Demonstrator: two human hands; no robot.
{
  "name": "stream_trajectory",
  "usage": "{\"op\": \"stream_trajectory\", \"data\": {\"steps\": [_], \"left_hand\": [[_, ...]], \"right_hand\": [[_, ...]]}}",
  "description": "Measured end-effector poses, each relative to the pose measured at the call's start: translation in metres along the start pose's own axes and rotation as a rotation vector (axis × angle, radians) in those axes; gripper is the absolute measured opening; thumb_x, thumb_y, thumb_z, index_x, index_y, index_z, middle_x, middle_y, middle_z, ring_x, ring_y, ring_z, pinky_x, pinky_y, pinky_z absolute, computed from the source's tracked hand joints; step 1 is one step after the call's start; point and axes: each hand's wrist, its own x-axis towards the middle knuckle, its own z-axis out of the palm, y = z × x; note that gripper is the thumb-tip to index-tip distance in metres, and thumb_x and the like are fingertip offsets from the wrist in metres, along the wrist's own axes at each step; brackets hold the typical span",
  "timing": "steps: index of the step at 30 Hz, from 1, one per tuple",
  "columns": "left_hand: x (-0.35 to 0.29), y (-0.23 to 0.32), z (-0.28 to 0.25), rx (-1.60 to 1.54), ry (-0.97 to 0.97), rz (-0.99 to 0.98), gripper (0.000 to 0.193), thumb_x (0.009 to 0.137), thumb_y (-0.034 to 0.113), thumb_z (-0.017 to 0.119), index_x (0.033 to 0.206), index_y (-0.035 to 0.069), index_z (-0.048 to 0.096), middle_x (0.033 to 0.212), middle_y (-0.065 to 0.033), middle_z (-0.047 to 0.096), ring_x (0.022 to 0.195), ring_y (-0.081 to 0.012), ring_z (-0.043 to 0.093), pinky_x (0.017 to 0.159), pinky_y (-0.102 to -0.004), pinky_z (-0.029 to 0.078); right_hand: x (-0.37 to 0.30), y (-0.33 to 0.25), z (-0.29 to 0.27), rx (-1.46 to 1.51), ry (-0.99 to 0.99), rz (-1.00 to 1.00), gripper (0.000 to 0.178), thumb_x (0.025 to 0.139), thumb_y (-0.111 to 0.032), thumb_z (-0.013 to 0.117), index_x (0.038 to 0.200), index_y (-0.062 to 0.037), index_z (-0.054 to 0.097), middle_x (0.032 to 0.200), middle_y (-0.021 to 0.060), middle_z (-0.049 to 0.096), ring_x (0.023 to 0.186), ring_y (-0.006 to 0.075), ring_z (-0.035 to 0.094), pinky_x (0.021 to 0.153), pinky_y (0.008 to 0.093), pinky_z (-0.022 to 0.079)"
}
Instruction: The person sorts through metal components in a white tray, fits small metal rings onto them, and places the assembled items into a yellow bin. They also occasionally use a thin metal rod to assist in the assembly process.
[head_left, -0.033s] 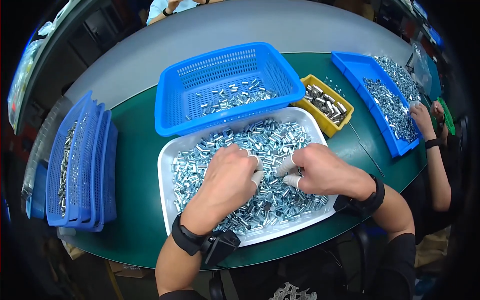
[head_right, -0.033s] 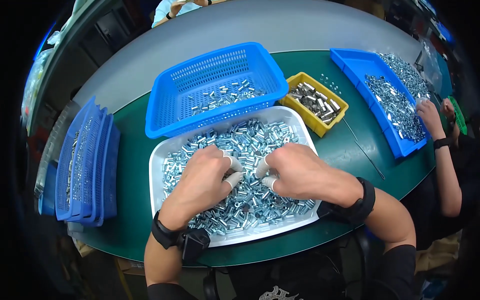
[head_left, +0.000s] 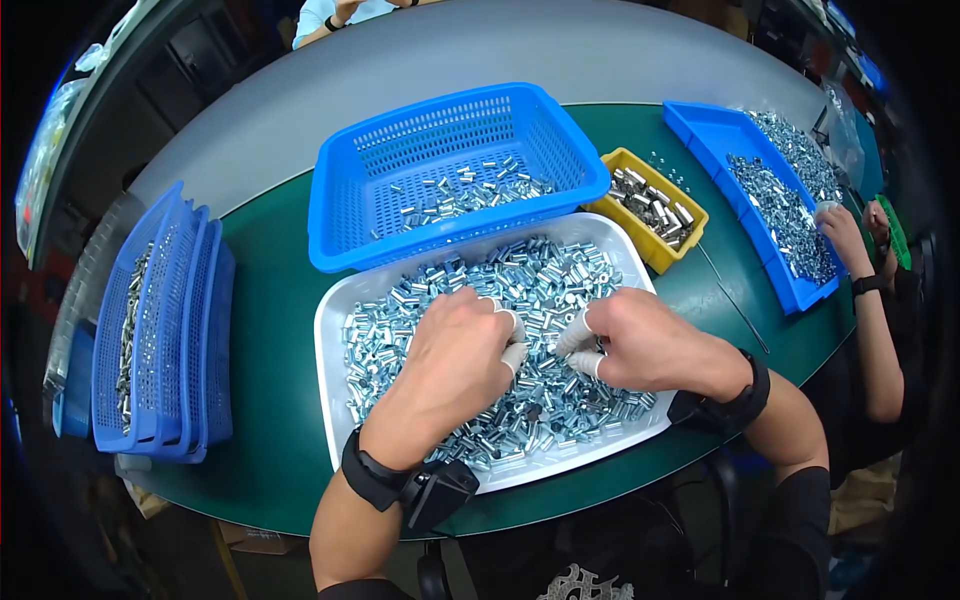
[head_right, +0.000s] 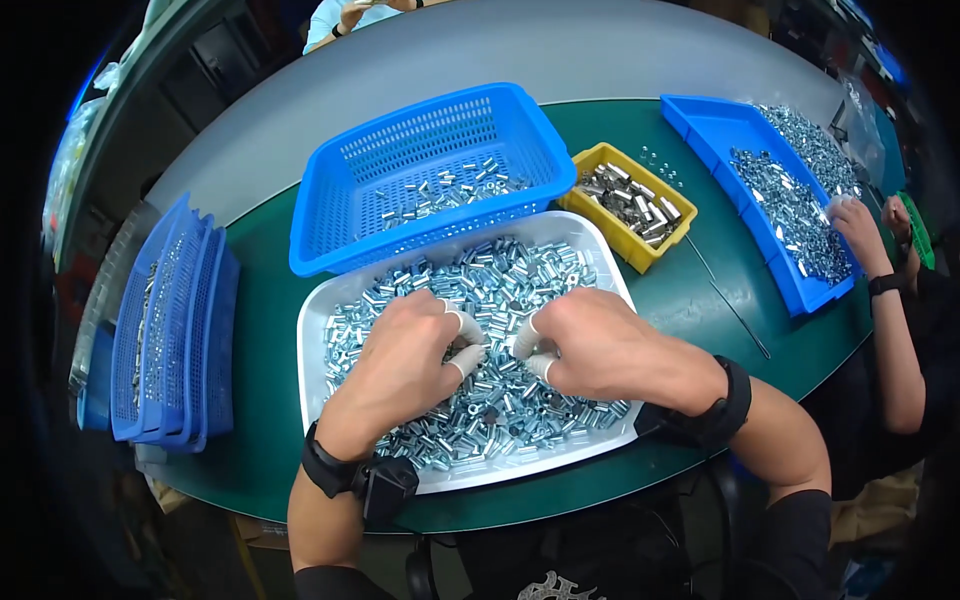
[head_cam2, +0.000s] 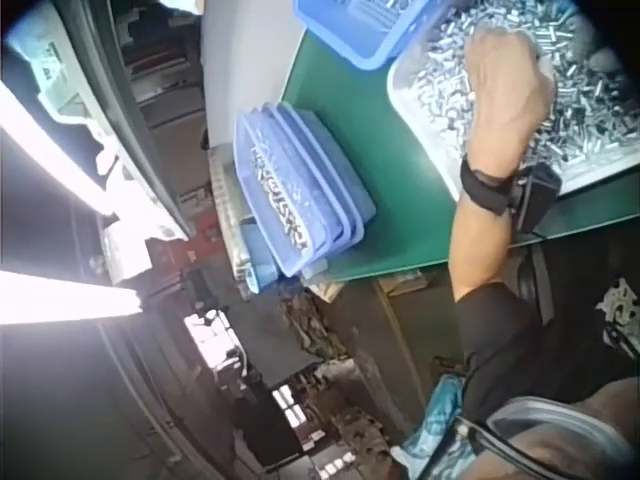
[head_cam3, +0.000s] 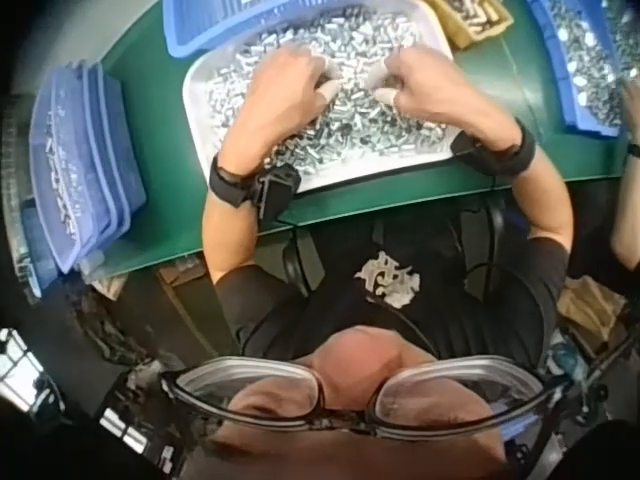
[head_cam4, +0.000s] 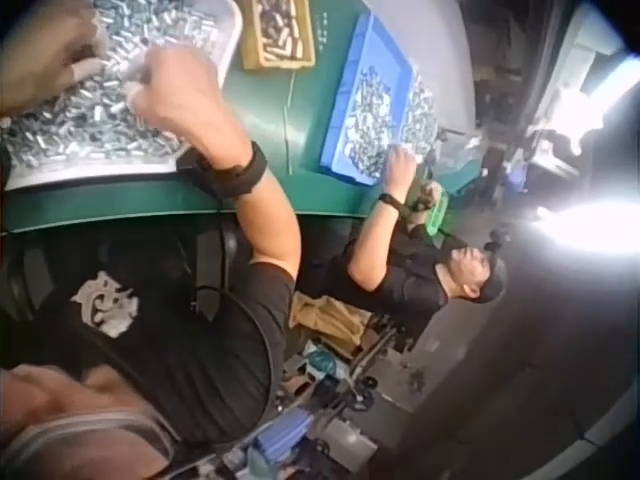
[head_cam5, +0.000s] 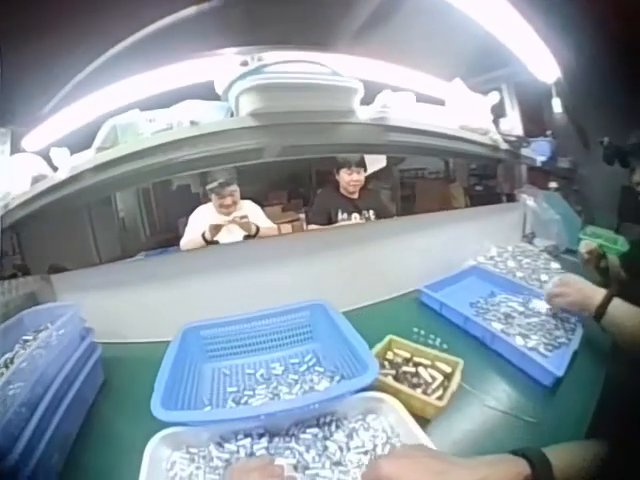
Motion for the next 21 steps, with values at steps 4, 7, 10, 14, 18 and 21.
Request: {"op": "stream_trajectory", "data": {"steps": [4, 7, 10, 14, 18, 21], "left_hand": [[-0.003, 0.004, 0.001, 0.006, -0.009, -0.018, 0.012, 0.072, 0.010, 0.073, 0.082, 0.004, 0.074, 0.073, -0.0126, 0.066, 0.077, -0.0328, 0.061, 0.075, -0.0442, 0.047], [-0.004, 0.005, 0.002, 0.039, -0.003, -0.024, 0.011, 0.072, 0.009, 0.073, 0.082, 0.004, 0.074, 0.074, -0.0126, 0.066, 0.077, -0.0323, 0.061, 0.075, -0.0438, 0.047], [-0.004, 0.007, 0.002, 0.051, 0.006, -0.014, 0.011, 0.072, 0.009, 0.073, 0.082, 0.004, 0.073, 0.075, -0.0127, 0.067, 0.077, -0.0319, 0.061, 0.076, -0.0433, 0.047], [-0.003, 0.007, 0.000, 0.051, 0.013, -0.008, 0.011, 0.072, 0.009, 0.073, 0.082, 0.004, 0.073, 0.076, -0.0127, 0.067, 0.077, -0.0312, 0.061, 0.077, -0.0423, 0.047], [-0.001, 0.012, -0.005, -0.009, 0.026, -0.008, 0.011, 0.072, 0.009, 0.074, 0.082, 0.005, 0.072, 0.077, -0.0126, 0.067, 0.077, -0.0303, 0.062, 0.074, -0.0411, 0.047], [0.001, 0.018, -0.006, -0.139, 0.058, 0.010, 0.012, 0.072, 0.008, 0.075, 0.083, 0.005, 0.071, 0.077, -0.0124, 0.068, 0.078, -0.0293, 0.062, 0.073, -0.0399, 0.047]], "right_hand": [[-0.013, 0.001, -0.002, 0.097, -0.027, -0.008, 0.019, 0.076, -0.012, 0.076, 0.094, -0.0058, 0.075, 0.079, 0.0126, 0.070, 0.069, 0.0283, 0.067, 0.065, 0.0357, 0.052], [-0.020, 0.001, 0.000, 0.096, -0.025, 0.013, 0.019, 0.075, -0.010, 0.075, 0.094, -0.0063, 0.075, 0.079, 0.0124, 0.069, 0.069, 0.0290, 0.067, 0.064, 0.0366, 0.052], [-0.023, 0.008, 0.014, -0.050, 0.057, -0.093, 0.020, 0.074, -0.009, 0.076, 0.094, -0.0078, 0.076, 0.076, 0.0104, 0.066, 0.067, 0.0274, 0.065, 0.062, 0.0373, 0.051], [-0.025, 0.011, 0.018, -0.043, 0.132, -0.166, 0.020, 0.072, -0.008, 0.076, 0.092, -0.0082, 0.075, 0.073, 0.0092, 0.064, 0.062, 0.0246, 0.063, 0.058, 0.0361, 0.049], [-0.025, 0.007, 0.011, 0.139, 0.116, -0.104, 0.015, 0.073, -0.006, 0.076, 0.089, -0.0056, 0.073, 0.072, 0.0047, 0.063, 0.062, 0.0152, 0.062, 0.055, 0.0304, 0.047], [-0.024, 0.002, 0.002, 0.374, 0.209, 0.027, 0.015, 0.075, -0.006, 0.076, 0.089, -0.0042, 0.072, 0.074, 0.0013, 0.064, 0.065, 0.0094, 0.061, 0.054, 0.0259, 0.047]]}}
